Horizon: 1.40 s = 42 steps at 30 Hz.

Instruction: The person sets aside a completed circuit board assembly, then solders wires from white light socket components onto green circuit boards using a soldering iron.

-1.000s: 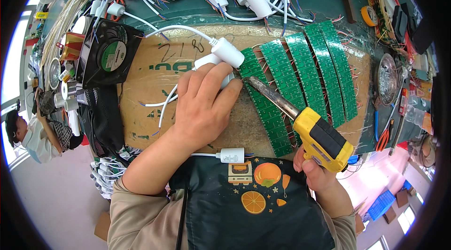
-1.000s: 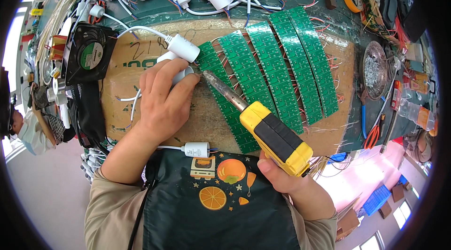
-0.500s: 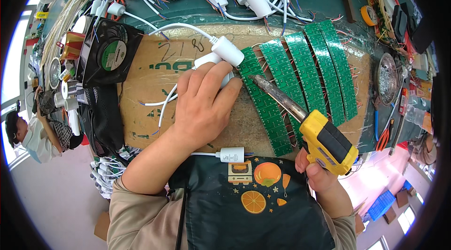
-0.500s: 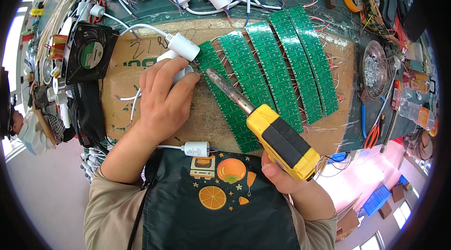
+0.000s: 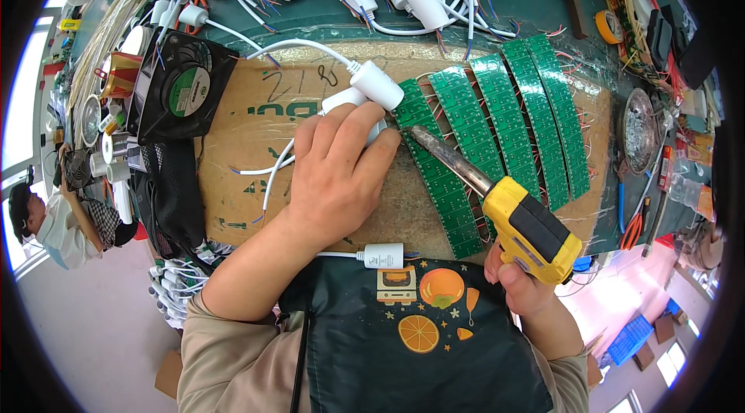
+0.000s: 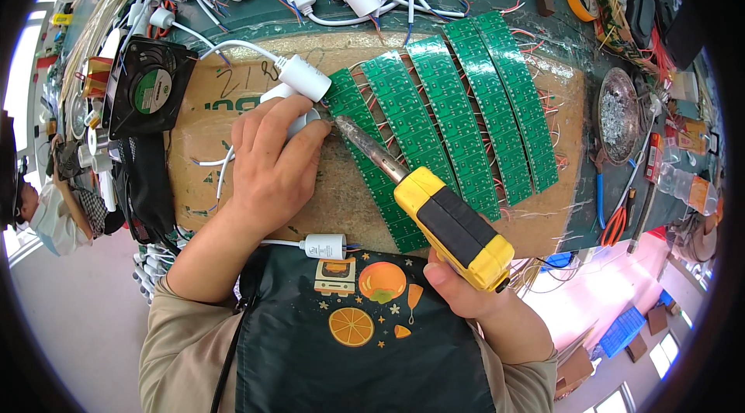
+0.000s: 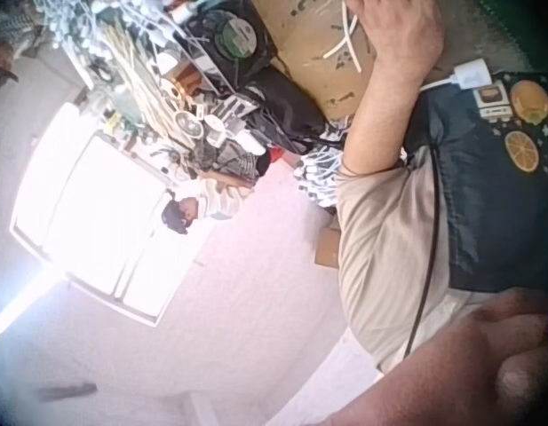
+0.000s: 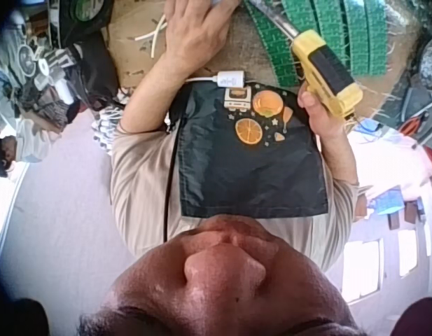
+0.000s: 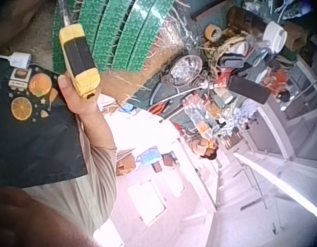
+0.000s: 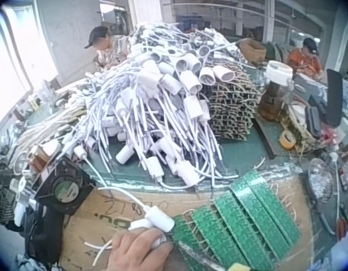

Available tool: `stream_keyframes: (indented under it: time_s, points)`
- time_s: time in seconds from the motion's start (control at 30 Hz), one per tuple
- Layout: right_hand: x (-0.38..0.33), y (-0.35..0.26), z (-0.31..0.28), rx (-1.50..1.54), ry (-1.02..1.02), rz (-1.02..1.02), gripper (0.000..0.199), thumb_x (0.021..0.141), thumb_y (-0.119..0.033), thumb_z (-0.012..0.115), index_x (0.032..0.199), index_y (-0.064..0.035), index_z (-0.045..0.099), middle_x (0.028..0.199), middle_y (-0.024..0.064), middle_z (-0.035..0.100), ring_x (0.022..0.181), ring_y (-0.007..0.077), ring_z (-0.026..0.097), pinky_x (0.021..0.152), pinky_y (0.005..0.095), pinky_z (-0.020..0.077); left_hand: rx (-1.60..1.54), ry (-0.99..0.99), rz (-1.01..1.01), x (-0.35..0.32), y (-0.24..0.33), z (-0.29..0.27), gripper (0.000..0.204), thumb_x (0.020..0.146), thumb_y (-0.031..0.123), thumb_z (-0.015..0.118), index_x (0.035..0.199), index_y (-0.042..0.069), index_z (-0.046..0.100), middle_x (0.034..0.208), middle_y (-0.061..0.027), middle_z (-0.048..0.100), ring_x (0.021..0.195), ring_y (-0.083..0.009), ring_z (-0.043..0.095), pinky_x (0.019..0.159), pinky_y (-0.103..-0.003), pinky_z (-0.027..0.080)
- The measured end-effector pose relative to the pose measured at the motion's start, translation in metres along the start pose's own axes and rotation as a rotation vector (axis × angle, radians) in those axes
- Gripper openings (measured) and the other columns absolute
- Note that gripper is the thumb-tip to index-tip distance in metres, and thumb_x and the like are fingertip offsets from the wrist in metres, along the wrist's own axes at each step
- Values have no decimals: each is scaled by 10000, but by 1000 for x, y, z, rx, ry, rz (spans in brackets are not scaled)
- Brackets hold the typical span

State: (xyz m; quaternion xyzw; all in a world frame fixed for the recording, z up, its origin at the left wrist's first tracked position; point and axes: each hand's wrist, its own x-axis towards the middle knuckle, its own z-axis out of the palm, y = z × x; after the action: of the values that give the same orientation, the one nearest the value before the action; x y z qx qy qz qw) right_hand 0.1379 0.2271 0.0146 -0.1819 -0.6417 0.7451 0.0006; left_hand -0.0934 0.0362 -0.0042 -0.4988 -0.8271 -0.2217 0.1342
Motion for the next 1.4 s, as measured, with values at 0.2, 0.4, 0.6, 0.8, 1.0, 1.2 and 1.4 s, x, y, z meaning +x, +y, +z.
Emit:
stream_keyframes:
  time_s: [0.2, 0.4, 0.6, 0.8, 1.0, 1.2, 1.4]
  points:
    - [-2, 2, 0, 13, 0, -2, 354, 940, -245, 702, 1192, -14, 614, 807, 16, 598, 683, 146, 555, 599, 308, 432, 3, 5, -3, 1, 0, 0, 338, 703, 14, 744, 1028, 90, 696, 1199, -92, 609, 1016, -286, 605, 839, -400, 417]
    - [-9, 2, 1, 139, 109, 89, 827, 830, -451, 816, 1385, 36, 446, 722, 49, 535, 606, 152, 520, 548, 293, 450, 9, -1, -5, -1, 0, 0, 355, 697, 17, 748, 1040, 93, 697, 1200, -90, 609, 1015, -285, 603, 842, -401, 417]
    - [-9, -4, 5, 284, 147, 91, 954, 735, -582, 857, 1359, 21, 460, 786, 36, 543, 677, 161, 549, 620, 325, 488, 1, 1, -7, 0, 1, 0, 357, 690, 16, 748, 1035, 92, 697, 1201, -91, 610, 1014, -285, 604, 843, -400, 418]
    - [-12, 13, -2, 364, -84, -97, 754, 883, -385, 796, 1441, -3, 463, 972, 92, 612, 843, 174, 600, 724, 334, 529, 13, 5, -4, 0, 2, -1, 358, 687, 13, 746, 1033, 92, 697, 1197, -90, 610, 1015, -285, 605, 845, -401, 420]
    - [-21, 19, -2, 331, -42, -37, 609, 911, -349, 762, 1351, 0, 526, 895, 64, 600, 754, 158, 582, 637, 308, 495, 23, -6, -2, 1, 3, -1, 364, 679, 7, 739, 1030, 91, 692, 1184, -89, 608, 1025, -286, 607, 853, -407, 423]
    - [-25, 39, -5, 66, -62, -121, 452, 917, -326, 747, 1209, -11, 608, 756, 33, 568, 639, 168, 551, 564, 307, 444, 13, -10, 1, 2, 4, -2, 360, 685, 6, 739, 1032, 90, 689, 1182, -90, 609, 1023, -287, 610, 847, -409, 423]
    - [-22, 35, -4, -49, -81, -93, 336, 930, -337, 730, 1039, -33, 636, 757, 36, 577, 620, 184, 544, 544, 322, 420, -11, 11, 4, 2, 2, 0, 318, 717, 35, 758, 1023, 88, 687, 1148, -82, 628, 986, -276, 621, 825, -394, 422]
